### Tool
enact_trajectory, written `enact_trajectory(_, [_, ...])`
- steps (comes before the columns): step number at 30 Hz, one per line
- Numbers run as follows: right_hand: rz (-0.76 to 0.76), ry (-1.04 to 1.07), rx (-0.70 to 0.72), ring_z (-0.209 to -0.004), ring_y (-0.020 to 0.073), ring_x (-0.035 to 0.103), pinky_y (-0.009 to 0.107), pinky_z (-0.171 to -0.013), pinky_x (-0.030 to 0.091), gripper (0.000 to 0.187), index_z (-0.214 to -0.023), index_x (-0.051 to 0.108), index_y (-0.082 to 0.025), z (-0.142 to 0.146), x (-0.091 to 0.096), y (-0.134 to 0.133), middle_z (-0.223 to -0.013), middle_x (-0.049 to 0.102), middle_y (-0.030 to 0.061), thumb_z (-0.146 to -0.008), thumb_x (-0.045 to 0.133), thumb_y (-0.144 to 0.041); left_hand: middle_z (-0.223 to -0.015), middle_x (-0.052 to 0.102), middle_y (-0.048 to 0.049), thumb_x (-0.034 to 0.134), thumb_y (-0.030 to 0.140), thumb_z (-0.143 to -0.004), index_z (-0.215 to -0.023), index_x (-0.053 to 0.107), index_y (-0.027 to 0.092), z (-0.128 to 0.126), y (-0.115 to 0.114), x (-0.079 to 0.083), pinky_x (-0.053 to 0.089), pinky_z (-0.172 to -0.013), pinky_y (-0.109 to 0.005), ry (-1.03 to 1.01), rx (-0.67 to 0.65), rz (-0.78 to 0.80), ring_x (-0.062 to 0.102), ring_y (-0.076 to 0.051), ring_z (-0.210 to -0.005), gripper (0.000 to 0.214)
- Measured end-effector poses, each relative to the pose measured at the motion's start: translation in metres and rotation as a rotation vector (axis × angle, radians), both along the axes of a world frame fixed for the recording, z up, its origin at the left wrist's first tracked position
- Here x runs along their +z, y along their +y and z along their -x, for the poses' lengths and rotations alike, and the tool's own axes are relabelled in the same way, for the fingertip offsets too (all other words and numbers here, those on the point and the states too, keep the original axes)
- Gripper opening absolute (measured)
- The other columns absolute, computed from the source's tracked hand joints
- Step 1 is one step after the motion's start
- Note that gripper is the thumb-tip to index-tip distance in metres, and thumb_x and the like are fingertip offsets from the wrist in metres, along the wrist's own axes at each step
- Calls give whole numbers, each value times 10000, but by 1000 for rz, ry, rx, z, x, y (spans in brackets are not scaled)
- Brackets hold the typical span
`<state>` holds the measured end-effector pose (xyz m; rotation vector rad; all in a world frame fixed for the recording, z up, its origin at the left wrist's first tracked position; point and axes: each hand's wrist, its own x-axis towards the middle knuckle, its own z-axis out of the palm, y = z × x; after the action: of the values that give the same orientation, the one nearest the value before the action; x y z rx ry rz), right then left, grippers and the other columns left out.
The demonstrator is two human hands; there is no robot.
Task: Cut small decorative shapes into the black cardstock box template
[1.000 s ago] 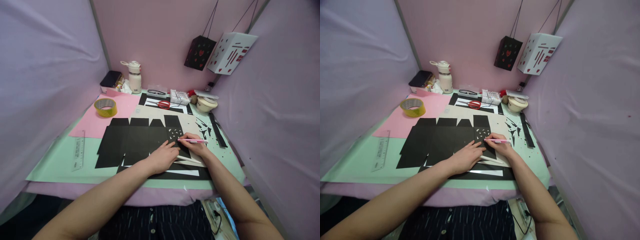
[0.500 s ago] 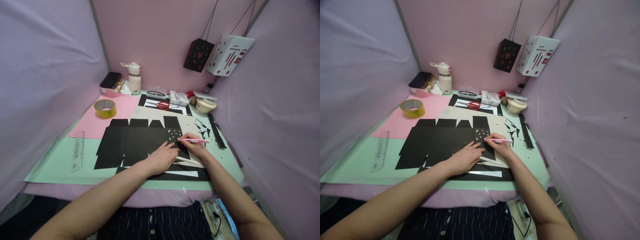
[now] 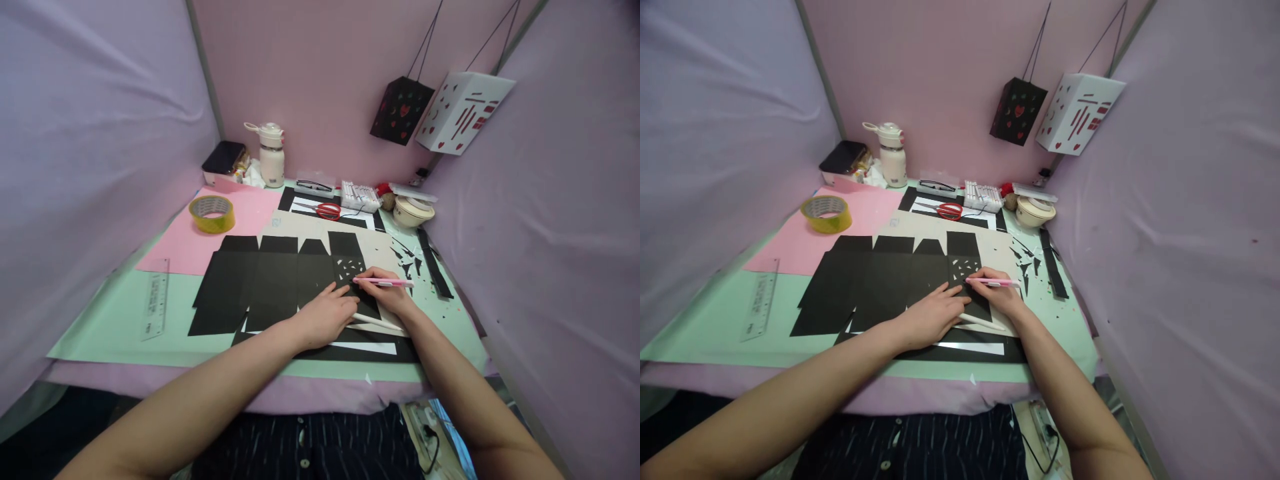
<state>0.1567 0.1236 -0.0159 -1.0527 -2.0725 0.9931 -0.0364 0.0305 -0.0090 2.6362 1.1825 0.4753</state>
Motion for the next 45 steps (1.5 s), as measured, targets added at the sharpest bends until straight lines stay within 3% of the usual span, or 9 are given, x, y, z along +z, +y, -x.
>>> enact_trajectory(24, [-45, -9, 5, -674, 164, 593, 273, -593, 447, 263, -844, 678, -192, 2, 2, -2, -771, 680, 40, -812, 609, -444, -1312, 554, -59, 417, 208, -944, -1011, 560, 169, 0, 0, 2, 272, -1097, -472, 11, 1, -7, 390, -257, -1315, 162])
enact_trajectory(32, [-123, -33, -17, -679, 175, 604, 284, -603, 455, 225, -827, 666, -207, 7, 3, -7, -771, 679, 40, -827, 589, -418, -1313, 551, -64, 416, 219, -945, -999, 560, 174, 0, 0, 0, 258, -1108, -475, -13, 3, -5, 378, -255, -1326, 160])
enact_trajectory(45, [-128, -72, 44, -693, 169, 603, 276, -610, 459, 206, -819, 645, -209, 2, 3, -3, -802, 680, 38, -835, 580, -403, -1329, 542, -69, 407, 222, -948, -1007, 569, 174, 0, 0, 1, 256, -1113, -480, -3, 7, 27, 362, -249, -1340, 179])
